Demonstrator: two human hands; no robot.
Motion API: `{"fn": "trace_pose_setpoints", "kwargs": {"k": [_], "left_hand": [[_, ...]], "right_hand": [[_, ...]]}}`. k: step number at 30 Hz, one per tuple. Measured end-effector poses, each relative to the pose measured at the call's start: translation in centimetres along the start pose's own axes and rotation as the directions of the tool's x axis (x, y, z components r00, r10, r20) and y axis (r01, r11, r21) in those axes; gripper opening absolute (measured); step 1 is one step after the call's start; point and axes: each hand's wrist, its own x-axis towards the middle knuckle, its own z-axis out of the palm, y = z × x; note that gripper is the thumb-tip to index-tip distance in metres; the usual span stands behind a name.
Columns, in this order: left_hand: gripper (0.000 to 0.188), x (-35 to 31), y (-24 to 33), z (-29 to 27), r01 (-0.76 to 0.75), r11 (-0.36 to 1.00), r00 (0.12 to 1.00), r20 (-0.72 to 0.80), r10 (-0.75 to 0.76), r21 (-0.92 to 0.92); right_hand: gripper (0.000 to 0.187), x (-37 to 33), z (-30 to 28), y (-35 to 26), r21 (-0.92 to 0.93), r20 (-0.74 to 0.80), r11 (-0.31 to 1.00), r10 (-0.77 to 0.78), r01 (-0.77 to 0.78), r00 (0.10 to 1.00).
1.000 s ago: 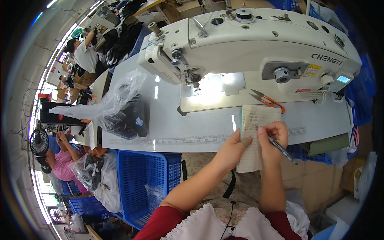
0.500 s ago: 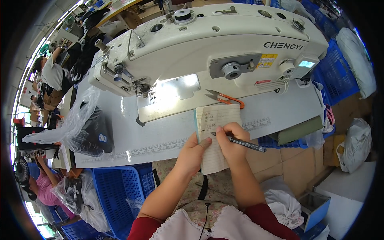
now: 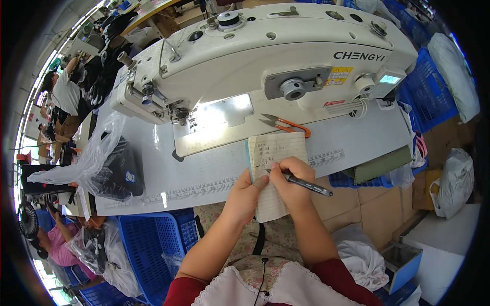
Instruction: The recorder is organizing black garment components, checking a notebook, and preparing materials at a sewing station.
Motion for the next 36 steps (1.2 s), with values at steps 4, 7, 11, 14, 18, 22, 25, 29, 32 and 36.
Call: {"fn": "trace_pose_setpoints", "kwargs": {"k": [4,7,11,14,18,22,25,29,32,36], "left_hand": [[0.028,-0.1,0.1,-0.2,-0.008,1.000,1.000,0.003,0.008,0.006],[0.028,-0.1,0.3,-0.1,0.002,1.000,1.000,-0.015,-0.002,0.013],[0.030,-0.2,0.3,0.3,0.007,1.000,1.000,-0.017,-0.007,0.022],[0.032,0.0,0.1,0.4,0.014,0.997,0.997,-0.070,-0.009,0.071],[0.033,-0.1,0.3,0.0,-0.038,0.997,0.993,-0.109,0.045,0.063],[0.038,-0.3,0.9,1.1,-0.057,0.994,0.993,-0.097,0.067,0.098],[0.040,-0.5,1.4,1.9,-0.050,0.981,0.996,-0.062,0.063,0.185],[0.054,-0.5,2.2,3.0,0.171,0.932,0.966,-0.239,-0.095,0.320],[0.053,-0.5,3.2,3.7,0.204,0.886,0.971,-0.200,-0.129,0.416],[0.054,1.6,4.5,6.7,0.318,0.841,0.948,-0.147,-0.282,0.438]], "right_hand": [[0.018,-0.1,0.1,-0.1,0.004,0.004,1.000,0.000,0.000,1.000],[0.018,0.0,0.2,-0.2,0.012,0.003,0.999,0.035,-0.035,0.999],[0.016,-0.3,-0.3,0.5,0.135,-0.072,0.987,0.093,-0.083,0.993],[0.017,-0.3,-0.6,1.5,0.244,-0.079,0.964,0.130,-0.107,0.988],[0.014,-0.5,-0.5,1.7,0.500,0.077,0.844,0.179,-0.193,0.981],[0.012,-0.7,-2.4,0.6,0.626,0.098,0.739,0.243,-0.250,0.965],[0.016,0.2,-5.4,1.7,0.535,-0.094,0.842,0.138,-0.067,0.986],[0.024,2.3,-8.7,4.6,0.526,-0.385,0.848,0.178,0.057,0.906],[0.023,4.7,-11.1,5.5,0.546,-0.525,0.827,0.214,0.134,0.824],[0.028,7.1,-12.9,6.7,0.696,-0.548,0.705,0.397,0.137,0.736]]}}
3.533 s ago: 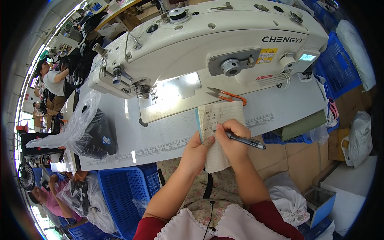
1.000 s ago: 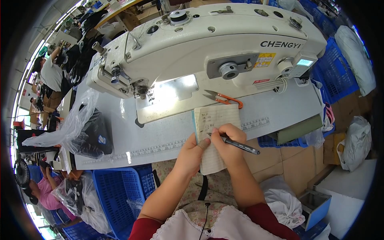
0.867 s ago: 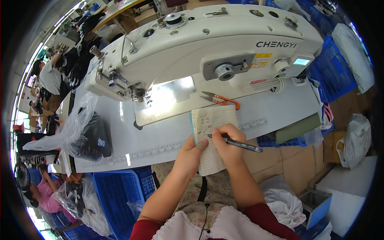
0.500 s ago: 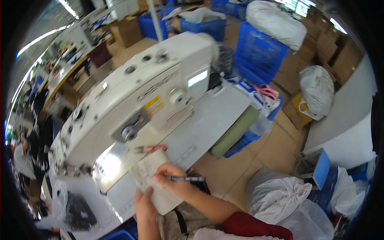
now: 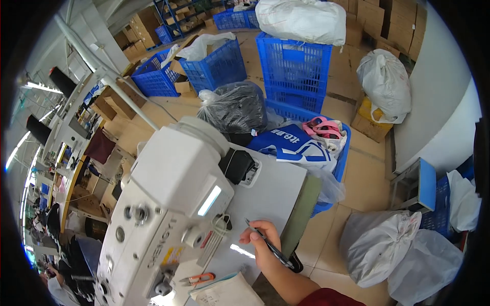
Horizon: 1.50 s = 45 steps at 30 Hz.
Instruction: The recorder is organizing black garment components, checking a notebook, and preparing materials at a sewing station.
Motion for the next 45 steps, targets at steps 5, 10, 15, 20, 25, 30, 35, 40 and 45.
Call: {"fn": "trace_pose_setpoints", "kwargs": {"k": [5,10,15,20,25,30,35,40,45], "left_hand": [[0.055,2.1,4.3,6.3,0.077,0.986,0.991,0.094,-0.091,0.147],[0.056,4.4,4.6,11.6,0.228,0.966,0.973,-0.073,-0.221,0.121],[0.052,6.2,4.7,16.5,0.132,0.984,0.991,-0.008,-0.132,0.123],[0.036,8.2,4.5,18.5,0.241,0.912,0.969,-0.129,-0.209,0.333],[0.018,8.7,4.5,17.5,0.259,0.937,0.963,-0.135,-0.232,0.236],[0.015,8.9,3.9,18.4,0.211,0.928,0.973,-0.153,-0.171,0.306],[0.015,8.8,4.4,18.4,0.222,0.935,0.973,-0.133,-0.191,0.277],[0.017,8.7,4.5,19.1,0.277,0.931,0.947,-0.234,-0.222,0.237],[0.021,9.0,4.0,17.5,0.323,0.908,0.932,-0.259,-0.255,0.268]], "right_hand": [[0.031,0.0,-0.9,-1.9,0.163,-0.122,0.974,0.180,-0.159,0.976],[0.030,4.3,-2.9,-7.2,-0.042,-0.135,0.980,0.187,-0.195,0.973],[0.044,8.0,-5.8,-9.0,-0.541,0.114,0.841,0.070,0.002,0.991],[0.040,9.8,-7.7,-7.1,-0.766,0.255,0.602,-0.037,0.225,0.966],[0.043,10.3,-7.5,-6.0,-0.738,0.359,0.529,-0.218,0.419,0.907],[0.050,10.0,-8.8,-6.1,-0.727,0.379,0.565,-0.143,0.390,0.914],[0.043,10.6,-8.4,-6.2,-0.723,0.373,0.555,-0.189,0.412,0.908],[0.042,10.6,-8.5,-6.3,-0.703,0.374,0.580,-0.191,0.411,0.908],[0.040,10.6,-8.7,-6.1,-0.698,0.401,0.576,-0.178,0.426,0.899]]}}
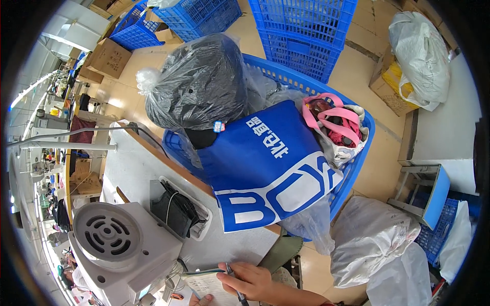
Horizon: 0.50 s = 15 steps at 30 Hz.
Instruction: The recorder is organizing black garment components, checking a notebook, and preparing materials at a sewing station.
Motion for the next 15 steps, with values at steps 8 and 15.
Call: {"fn": "trace_pose_setpoints", "kwargs": {"k": [8,15], "left_hand": [[0.022,-0.2,0.4,0.5,0.018,1.000,0.998,-0.061,-0.018,-0.012],[0.038,-0.4,2.2,0.1,0.078,0.939,0.997,-0.023,-0.075,0.335]], "right_hand": [[0.038,-0.6,-0.6,0.4,0.035,0.109,0.998,-0.058,0.054,0.992],[0.038,0.3,-1.5,0.9,0.093,0.133,0.991,-0.110,0.098,0.985]]}}
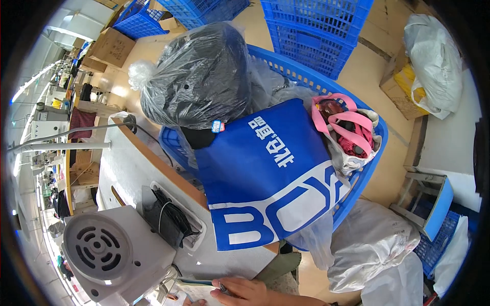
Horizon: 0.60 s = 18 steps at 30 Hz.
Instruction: The recorder is organizing black garment components, checking a notebook, and preparing materials at a sewing station.
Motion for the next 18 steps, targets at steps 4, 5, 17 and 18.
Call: {"fn": "trace_pose_setpoints", "kwargs": {"k": [4,5,17,18], "left_hand": [[0.043,0.3,-0.6,-0.3,-0.002,0.999,1.000,0.018,0.001,0.036],[0.044,0.5,-1.0,-0.5,0.012,0.999,1.000,0.008,-0.013,0.052],[0.041,1.1,-2.1,-1.7,0.058,0.998,0.991,0.119,-0.058,0.003],[0.041,1.1,-2.3,-1.8,0.058,0.998,0.991,0.119,-0.058,0.005]], "right_hand": [[0.038,0.2,-0.4,0.1,0.077,0.030,0.997,0.024,-0.026,0.999],[0.038,0.4,-0.5,0.1,0.062,0.023,0.998,-0.004,0.003,1.000],[0.022,0.2,-0.1,0.5,0.028,-0.026,0.999,-0.045,0.046,0.999],[0.022,0.2,0.0,0.5,0.027,-0.028,0.999,-0.044,0.045,0.999]]}}
